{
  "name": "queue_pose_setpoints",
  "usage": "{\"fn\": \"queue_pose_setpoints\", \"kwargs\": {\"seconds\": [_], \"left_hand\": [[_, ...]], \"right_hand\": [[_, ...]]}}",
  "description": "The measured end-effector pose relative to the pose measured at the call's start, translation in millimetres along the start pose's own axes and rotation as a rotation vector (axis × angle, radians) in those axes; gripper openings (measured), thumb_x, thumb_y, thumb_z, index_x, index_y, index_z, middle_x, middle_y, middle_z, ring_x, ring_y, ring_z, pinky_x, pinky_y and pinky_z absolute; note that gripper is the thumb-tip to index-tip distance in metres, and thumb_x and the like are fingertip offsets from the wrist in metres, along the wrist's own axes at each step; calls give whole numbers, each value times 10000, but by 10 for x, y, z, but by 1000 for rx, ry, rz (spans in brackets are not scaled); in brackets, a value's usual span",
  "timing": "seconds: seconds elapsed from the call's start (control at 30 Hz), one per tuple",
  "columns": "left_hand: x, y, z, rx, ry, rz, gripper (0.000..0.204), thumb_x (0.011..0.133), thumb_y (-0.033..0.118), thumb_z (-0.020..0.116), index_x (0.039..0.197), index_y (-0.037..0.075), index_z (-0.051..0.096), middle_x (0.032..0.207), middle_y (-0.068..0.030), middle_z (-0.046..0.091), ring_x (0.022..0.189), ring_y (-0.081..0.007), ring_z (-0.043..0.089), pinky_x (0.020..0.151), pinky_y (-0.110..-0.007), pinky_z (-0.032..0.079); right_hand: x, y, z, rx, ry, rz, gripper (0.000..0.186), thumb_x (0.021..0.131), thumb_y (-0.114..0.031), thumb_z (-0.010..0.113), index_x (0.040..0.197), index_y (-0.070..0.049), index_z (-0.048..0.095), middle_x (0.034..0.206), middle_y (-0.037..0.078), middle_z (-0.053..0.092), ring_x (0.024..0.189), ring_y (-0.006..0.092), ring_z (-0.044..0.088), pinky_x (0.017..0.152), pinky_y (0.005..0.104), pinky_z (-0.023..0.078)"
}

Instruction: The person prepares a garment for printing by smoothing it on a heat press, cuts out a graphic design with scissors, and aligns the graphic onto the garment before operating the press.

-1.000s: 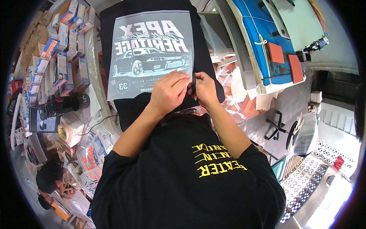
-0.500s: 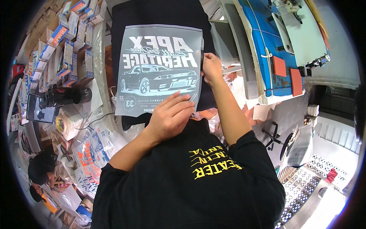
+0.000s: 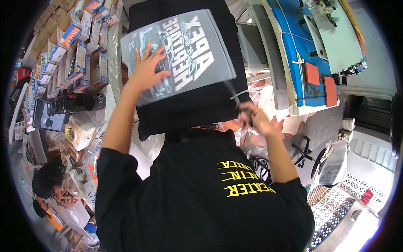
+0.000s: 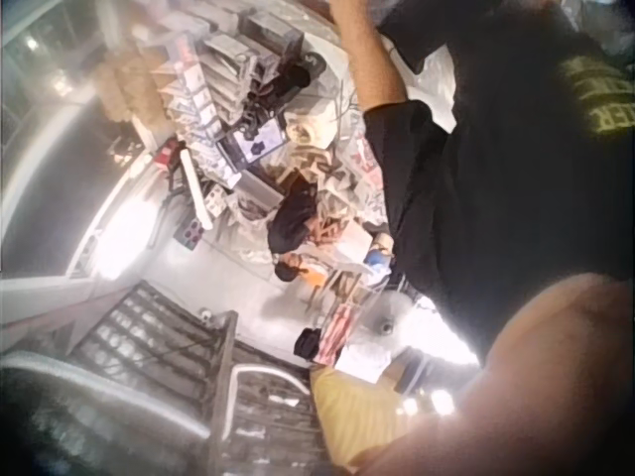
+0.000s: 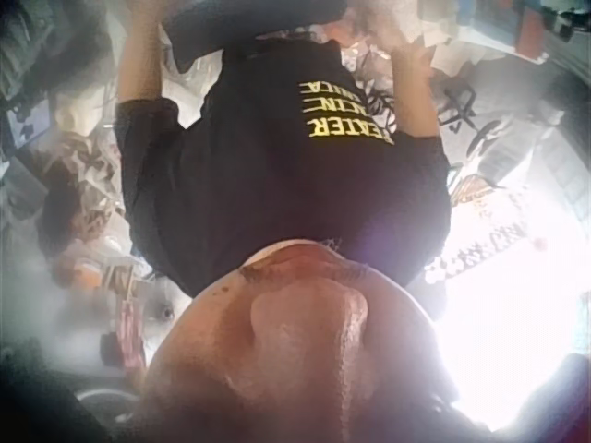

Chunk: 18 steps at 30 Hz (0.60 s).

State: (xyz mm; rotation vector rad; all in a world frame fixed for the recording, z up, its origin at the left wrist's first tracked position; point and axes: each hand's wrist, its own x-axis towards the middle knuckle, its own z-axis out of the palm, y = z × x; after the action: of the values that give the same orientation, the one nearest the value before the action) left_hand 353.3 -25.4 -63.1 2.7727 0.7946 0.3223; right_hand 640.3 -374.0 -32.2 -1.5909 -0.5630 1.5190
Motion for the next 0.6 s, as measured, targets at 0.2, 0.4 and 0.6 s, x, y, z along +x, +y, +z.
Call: {"fn": "queue_pose_setpoints", "kwargs": {"seconds": [0.2,0.4,0.6], "left_hand": [[211,489,-123,-216,19,158,593,740,217,816,1276,89,597,1466,-105,497,1421,-336,390,1181,-623,173],[60,1379,305,-345,60,251,476,722,131,800,1164,85,628,1316,-79,586,1330,-314,484,1147,-591,297],[45,1433,472,-269,269,302,231,767,52,739,993,76,700,1150,-50,679,1237,-301,567,1110,-544,387]], "right_hand": [[-100,343,812,155,46,53,464,946,-236,697,1307,-5,517,881,66,642,715,132,646,579,297,572],[107,102,1108,206,170,33,509,947,-292,700,1287,37,514,850,59,642,692,112,639,530,256,545],[66,59,1080,118,213,68,492,936,-275,716,1259,49,534,808,57,645,618,94,621,465,235,507]]}}
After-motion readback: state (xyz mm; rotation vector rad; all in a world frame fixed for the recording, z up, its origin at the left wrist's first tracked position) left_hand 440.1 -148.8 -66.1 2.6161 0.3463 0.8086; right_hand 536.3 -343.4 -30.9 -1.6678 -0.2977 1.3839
